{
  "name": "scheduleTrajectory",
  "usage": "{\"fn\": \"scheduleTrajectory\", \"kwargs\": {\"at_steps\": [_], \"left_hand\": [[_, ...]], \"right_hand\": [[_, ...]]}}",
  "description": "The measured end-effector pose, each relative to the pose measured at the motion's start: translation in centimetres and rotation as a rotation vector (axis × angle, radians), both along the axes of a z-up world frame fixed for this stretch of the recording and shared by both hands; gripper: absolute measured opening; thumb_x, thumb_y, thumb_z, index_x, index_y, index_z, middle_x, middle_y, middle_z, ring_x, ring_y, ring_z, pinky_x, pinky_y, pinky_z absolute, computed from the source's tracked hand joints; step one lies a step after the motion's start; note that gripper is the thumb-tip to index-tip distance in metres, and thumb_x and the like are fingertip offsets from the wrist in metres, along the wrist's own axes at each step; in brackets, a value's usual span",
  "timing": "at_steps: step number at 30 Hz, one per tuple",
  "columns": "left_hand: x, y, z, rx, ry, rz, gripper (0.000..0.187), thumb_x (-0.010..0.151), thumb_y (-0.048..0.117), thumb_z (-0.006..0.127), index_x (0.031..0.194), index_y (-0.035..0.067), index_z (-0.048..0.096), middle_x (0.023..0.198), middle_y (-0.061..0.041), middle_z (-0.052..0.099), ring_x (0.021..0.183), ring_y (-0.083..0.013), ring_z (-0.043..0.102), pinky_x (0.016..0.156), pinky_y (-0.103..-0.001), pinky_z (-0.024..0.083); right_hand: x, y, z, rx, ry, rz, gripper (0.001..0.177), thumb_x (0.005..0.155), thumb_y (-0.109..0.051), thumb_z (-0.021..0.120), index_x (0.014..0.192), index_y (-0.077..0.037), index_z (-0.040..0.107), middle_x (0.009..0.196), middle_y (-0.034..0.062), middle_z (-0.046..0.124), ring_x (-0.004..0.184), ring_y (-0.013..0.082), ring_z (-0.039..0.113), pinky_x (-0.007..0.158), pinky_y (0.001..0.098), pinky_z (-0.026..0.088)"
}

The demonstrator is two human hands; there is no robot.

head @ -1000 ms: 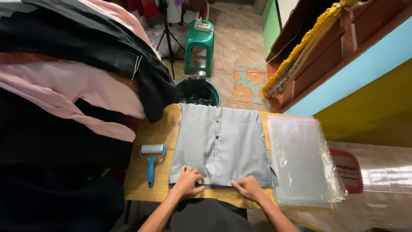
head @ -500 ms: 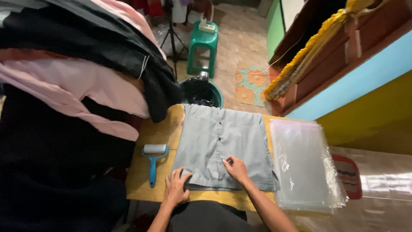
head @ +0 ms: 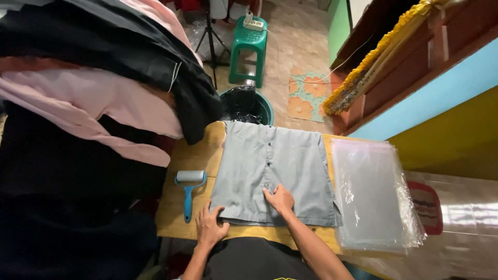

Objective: The person buttons a grey shirt laid out on a table, smooths the fabric, and then uses a lint roller to clean the surface.

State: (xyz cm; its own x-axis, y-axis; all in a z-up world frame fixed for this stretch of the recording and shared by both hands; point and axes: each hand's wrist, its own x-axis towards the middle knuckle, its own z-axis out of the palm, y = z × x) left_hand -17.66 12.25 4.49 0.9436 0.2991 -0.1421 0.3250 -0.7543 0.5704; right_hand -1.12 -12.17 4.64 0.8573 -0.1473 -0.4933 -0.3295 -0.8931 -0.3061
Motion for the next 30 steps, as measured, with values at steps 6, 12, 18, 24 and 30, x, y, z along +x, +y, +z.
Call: {"fn": "scheduleTrajectory", "kwargs": {"at_steps": [6, 12, 18, 24, 30], "left_hand": [[-0.1, 0.2, -3.6, -0.001, -0.083, 0.115, 0.019, 0.089, 0.020, 0.064, 0.101, 0.029, 0.076, 0.141, -0.012, 0.054, 0.134, -0.0362, 0.050, 0.103, -0.055, 0.045], [-1.1, 0.8, -4.4, 0.052, -0.282, 0.167, 0.023, 0.074, -0.005, 0.057, 0.080, 0.016, 0.062, 0.098, -0.009, 0.052, 0.090, -0.0344, 0.055, 0.075, -0.046, 0.048], [-0.4, 1.0, -1.8, 0.174, -0.590, 0.161, 0.025, 0.073, -0.013, 0.046, 0.072, 0.011, 0.054, 0.087, -0.009, 0.048, 0.075, -0.0348, 0.044, 0.066, -0.046, 0.039], [0.1, 1.1, 1.0, 0.199, -0.607, 0.070, 0.017, 0.059, 0.015, 0.056, 0.064, 0.022, 0.071, 0.077, 0.001, 0.062, 0.078, -0.0324, 0.057, 0.072, -0.049, 0.043], [5.7, -3.0, -5.6, -0.175, -0.553, -0.078, 0.023, 0.067, 0.013, 0.075, 0.090, 0.017, 0.074, 0.086, -0.006, 0.065, 0.088, -0.0321, 0.067, 0.083, -0.041, 0.052]], "right_hand": [[-1.1, -0.4, -3.9, -0.043, -0.035, 0.263, 0.074, 0.085, -0.072, 0.066, 0.118, -0.010, 0.043, 0.113, 0.0155, 0.054, 0.087, 0.0424, 0.062, 0.068, 0.0514, 0.051], [-2.4, -0.7, -2.5, 0.065, -0.038, 0.177, 0.043, 0.087, -0.056, 0.064, 0.089, -0.016, 0.048, 0.097, 0.0047, 0.049, 0.066, 0.0314, 0.050, 0.063, 0.0432, 0.041], [-0.3, -0.1, -1.1, -0.020, -0.044, 0.190, 0.063, 0.090, -0.067, 0.054, 0.070, -0.008, 0.065, 0.083, 0.0114, 0.072, 0.079, 0.0375, 0.068, 0.066, 0.0503, 0.051], [0.3, -1.1, -3.6, -0.015, -0.162, 0.348, 0.041, 0.094, -0.045, 0.051, 0.073, -0.011, 0.046, 0.064, 0.0064, 0.054, 0.057, 0.0298, 0.051, 0.051, 0.0462, 0.037], [0.8, -2.5, -2.9, 0.129, -0.350, 0.312, 0.032, 0.090, -0.029, 0.053, 0.115, -0.018, 0.070, 0.101, 0.0160, 0.077, 0.095, 0.0402, 0.076, 0.080, 0.0523, 0.061]]}}
